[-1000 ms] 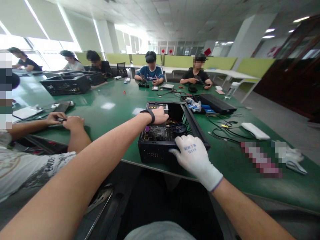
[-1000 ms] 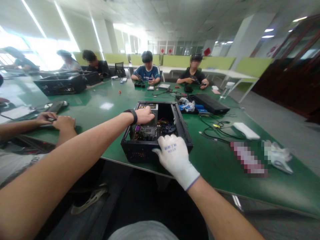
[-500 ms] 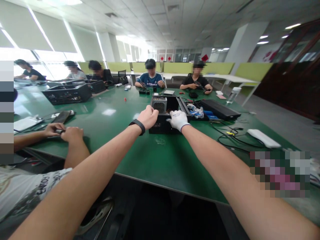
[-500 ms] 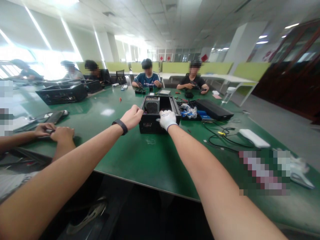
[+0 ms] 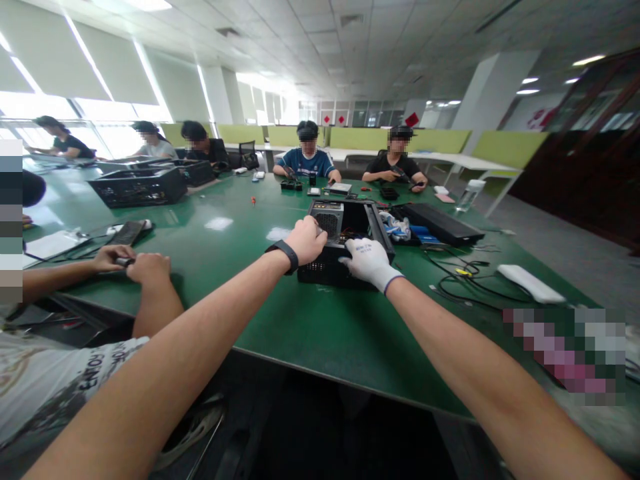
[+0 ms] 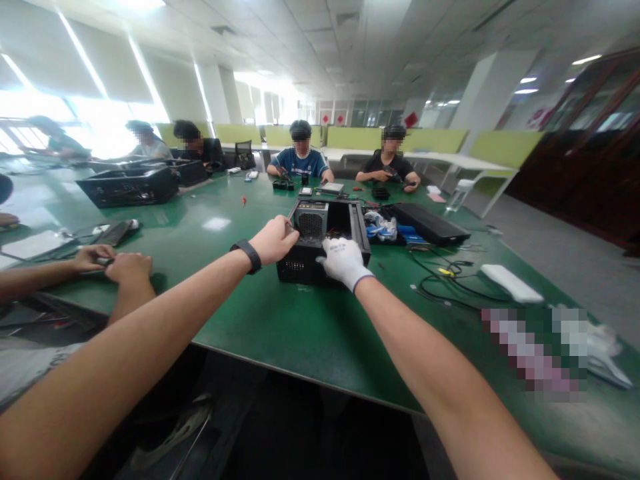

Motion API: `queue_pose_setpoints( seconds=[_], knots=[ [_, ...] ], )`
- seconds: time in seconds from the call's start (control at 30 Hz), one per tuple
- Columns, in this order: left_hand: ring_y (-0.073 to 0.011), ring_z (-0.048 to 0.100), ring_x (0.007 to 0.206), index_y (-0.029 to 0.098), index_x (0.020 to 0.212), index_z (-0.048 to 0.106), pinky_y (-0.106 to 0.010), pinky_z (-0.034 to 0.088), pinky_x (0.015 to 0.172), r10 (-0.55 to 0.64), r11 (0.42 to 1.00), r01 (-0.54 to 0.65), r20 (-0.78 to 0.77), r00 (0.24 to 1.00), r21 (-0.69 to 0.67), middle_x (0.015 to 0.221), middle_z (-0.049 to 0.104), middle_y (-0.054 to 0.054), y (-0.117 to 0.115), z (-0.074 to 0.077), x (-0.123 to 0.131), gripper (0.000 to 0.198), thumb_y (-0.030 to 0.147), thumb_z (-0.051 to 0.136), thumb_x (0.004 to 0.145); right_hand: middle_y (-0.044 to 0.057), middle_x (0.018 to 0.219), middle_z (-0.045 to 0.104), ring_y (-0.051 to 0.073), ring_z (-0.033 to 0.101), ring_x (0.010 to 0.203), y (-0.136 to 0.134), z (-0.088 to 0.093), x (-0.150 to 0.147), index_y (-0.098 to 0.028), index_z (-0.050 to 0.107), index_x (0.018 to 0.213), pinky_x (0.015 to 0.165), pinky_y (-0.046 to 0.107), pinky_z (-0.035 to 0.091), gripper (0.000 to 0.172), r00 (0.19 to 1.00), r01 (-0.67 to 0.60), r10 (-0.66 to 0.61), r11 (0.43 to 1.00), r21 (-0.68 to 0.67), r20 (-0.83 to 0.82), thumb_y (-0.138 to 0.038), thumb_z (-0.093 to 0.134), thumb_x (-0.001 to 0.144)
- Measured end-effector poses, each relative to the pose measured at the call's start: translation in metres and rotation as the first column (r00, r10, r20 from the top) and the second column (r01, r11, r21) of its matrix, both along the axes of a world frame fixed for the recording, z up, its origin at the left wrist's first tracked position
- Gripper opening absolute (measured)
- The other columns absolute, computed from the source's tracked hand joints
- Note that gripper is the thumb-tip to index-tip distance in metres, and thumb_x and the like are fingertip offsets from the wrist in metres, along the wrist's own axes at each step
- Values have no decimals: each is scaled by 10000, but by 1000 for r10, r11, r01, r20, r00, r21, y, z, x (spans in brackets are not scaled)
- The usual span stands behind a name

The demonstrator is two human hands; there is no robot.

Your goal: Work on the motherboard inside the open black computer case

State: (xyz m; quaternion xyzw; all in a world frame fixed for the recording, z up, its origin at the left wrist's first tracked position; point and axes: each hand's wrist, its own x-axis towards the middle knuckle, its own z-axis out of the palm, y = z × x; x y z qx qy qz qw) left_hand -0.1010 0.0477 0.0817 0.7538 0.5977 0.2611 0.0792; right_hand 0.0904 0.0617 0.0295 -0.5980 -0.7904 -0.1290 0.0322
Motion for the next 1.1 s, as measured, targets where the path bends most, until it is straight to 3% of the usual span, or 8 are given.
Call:
queue_pose_setpoints(
  seconds=[0.13, 0.27, 0.43, 0.57, 0.67, 0.77, 0.9, 1.1],
  knots=[
    [-238, 638, 1004, 165, 1168, 637, -326, 487, 909, -117, 993, 108, -252, 961, -52, 1103, 663, -131, -5, 3, 14, 404, 397, 615, 838, 107, 1098, 633, 236, 567, 1026, -65, -7, 8, -183, 576, 1181, 860, 375, 402, 418, 999, -37, 37, 998, 52, -8, -507, 504, 926],
    [-233, 663, 969, 177, 1036, 728, -289, 504, 861, -276, 961, 223, -477, 834, -166, 1022, 725, -93, -11, 1, 33, 337, 377, 705, 766, 84, 1016, 643, 244, 550, 961, -129, -10, 14, -211, 596, 1063, 771, 352, 328, 330, 997, -69, 70, 995, 75, -18, -496, 534, 907],
    [-257, 673, 965, 154, 897, 772, -303, 516, 879, -402, 897, 161, -610, 683, -411, 978, 750, -100, -21, -10, 62, 311, 317, 818, 636, 50, 937, 631, 228, 521, 883, -198, -12, 17, -227, 604, 991, 734, 350, 269, 263, 994, -95, 98, 993, 68, -46, -457, 618, 865],
    [-340, 666, 1021, 161, 856, 795, -394, 506, 960, -448, 845, 59, -646, 618, -531, 943, 755, -119, -20, -36, 83, 424, 292, 897, 466, 37, 860, 615, 210, 488, 816, -242, -16, 19, -225, 610, 925, 708, 352, 234, 223, 983, -129, 141, 986, 103, -120, -395, 697, 810],
    [-376, 666, 1016, 122, 892, 802, -434, 509, 963, -459, 825, 16, -653, 603, -566, 928, 749, -164, -19, -57, 89, 503, 347, 899, 453, 26, 810, 604, 200, 460, 773, -262, -18, 19, -231, 605, 876, 691, 351, 218, 221, 972, -141, 163, 981, 133, -171, -352, 745, 757],
    [-355, 684, 958, 103, 922, 798, -415, 535, 920, -495, 808, 36, -644, 583, -588, 919, 752, -174, -20, -70, 86, 557, 378, 898, 447, 22, 789, 594, 202, 445, 761, -269, -20, 19, -233, 594, 848, 684, 355, 210, 231, 965, -151, 178, 978, 145, -194, -340, 762, 730],
    [-336, 696, 921, 94, 952, 791, -385, 557, 872, -471, 818, 38, -630, 618, -574, 945, 756, -181, -23, -76, 82, 617, 383, 910, 420, 21, 777, 581, 207, 430, 752, -269, -19, 19, -237, 586, 832, 675, 357, 201, 232, 964, -150, 179, 977, 153, -196, -352, 760, 730],
    [-337, 695, 957, 71, 1054, 763, -365, 553, 879, -483, 821, 21, -675, 557, -571, 999, 748, -196, -24, -79, 86, 713, 350, 918, 416, 23, 770, 575, 216, 429, 753, -268, -19, 19, -241, 572, 814, 670, 352, 191, 235, 968, -149, 176, 977, 153, -177, -354, 759, 728]
  ],
)
